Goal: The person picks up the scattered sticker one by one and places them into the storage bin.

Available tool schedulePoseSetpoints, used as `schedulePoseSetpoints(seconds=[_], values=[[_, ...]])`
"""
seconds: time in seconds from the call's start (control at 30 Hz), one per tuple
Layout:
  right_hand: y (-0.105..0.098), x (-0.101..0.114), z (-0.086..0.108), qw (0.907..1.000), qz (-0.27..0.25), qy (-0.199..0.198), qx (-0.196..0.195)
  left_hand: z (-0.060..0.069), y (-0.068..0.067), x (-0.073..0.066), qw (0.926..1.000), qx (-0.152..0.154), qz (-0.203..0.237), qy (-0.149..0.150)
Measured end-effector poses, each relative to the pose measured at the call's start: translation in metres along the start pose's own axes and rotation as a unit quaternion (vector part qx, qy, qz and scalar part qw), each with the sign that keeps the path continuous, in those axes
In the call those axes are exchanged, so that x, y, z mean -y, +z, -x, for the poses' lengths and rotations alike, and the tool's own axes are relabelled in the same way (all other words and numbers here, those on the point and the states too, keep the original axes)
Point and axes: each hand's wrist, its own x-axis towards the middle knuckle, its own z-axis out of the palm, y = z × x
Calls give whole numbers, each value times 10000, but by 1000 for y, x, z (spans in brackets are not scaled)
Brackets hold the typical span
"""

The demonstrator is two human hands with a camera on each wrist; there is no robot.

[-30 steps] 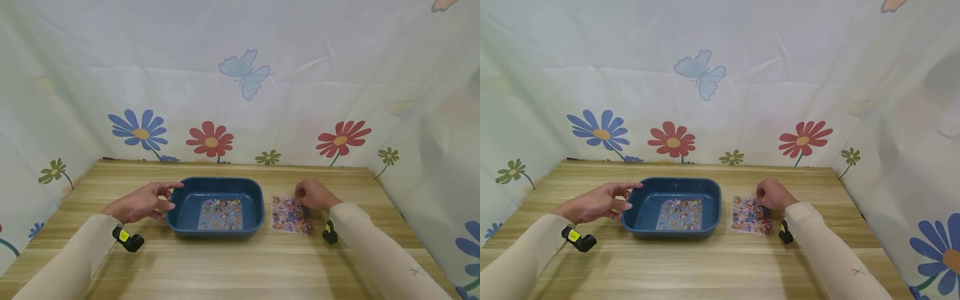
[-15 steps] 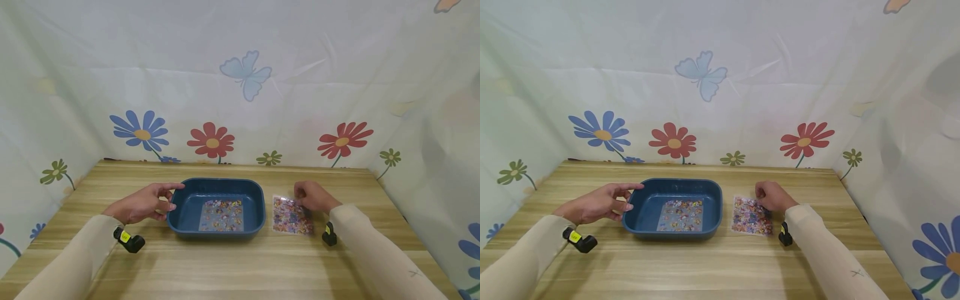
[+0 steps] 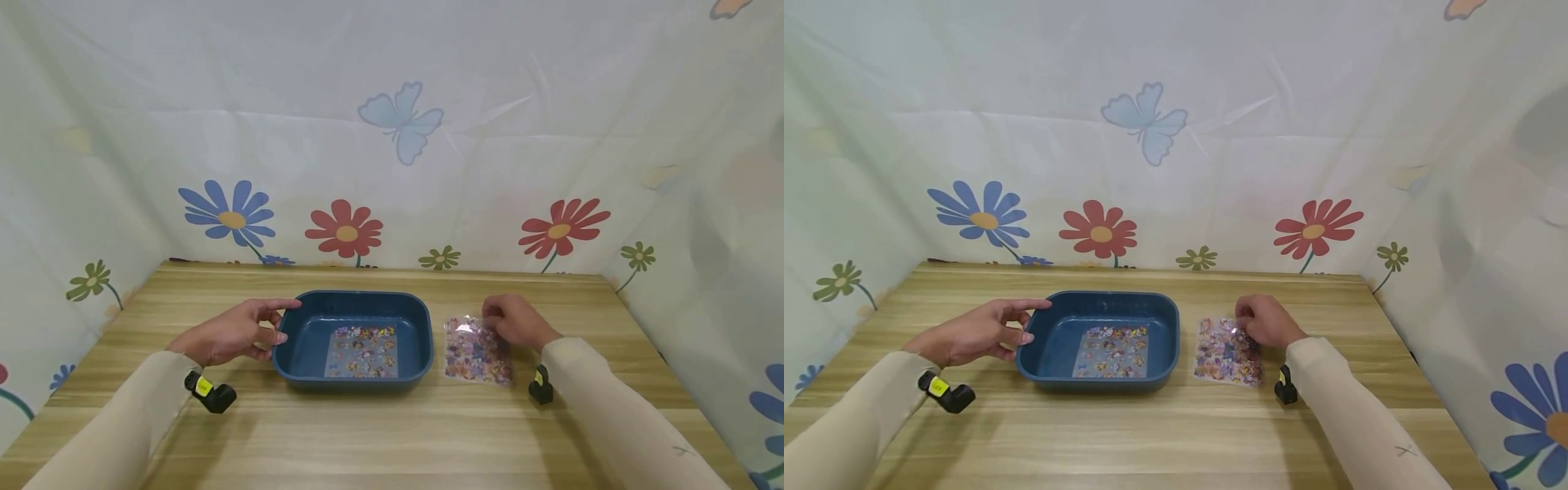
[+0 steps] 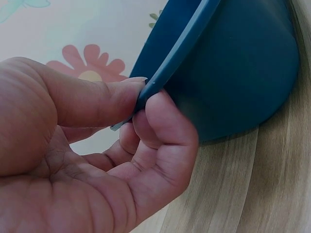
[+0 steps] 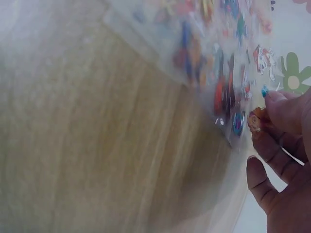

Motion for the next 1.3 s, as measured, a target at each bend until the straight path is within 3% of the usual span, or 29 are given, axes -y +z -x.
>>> schedulePoseSetpoints(seconds=[0.57, 0.83, 1.3], values=[[-4, -4, 7, 9957, -668, -26, -636, 2, 0, 0, 10000, 40, -37, 49], [-7, 0, 8, 9891, -1296, 273, -647, 0, -1, 0, 10000, 51, -53, 33], [-15, 8, 11, 9762, -2075, 203, -592, 1, -1, 2, 9999, 84, -56, 73]])
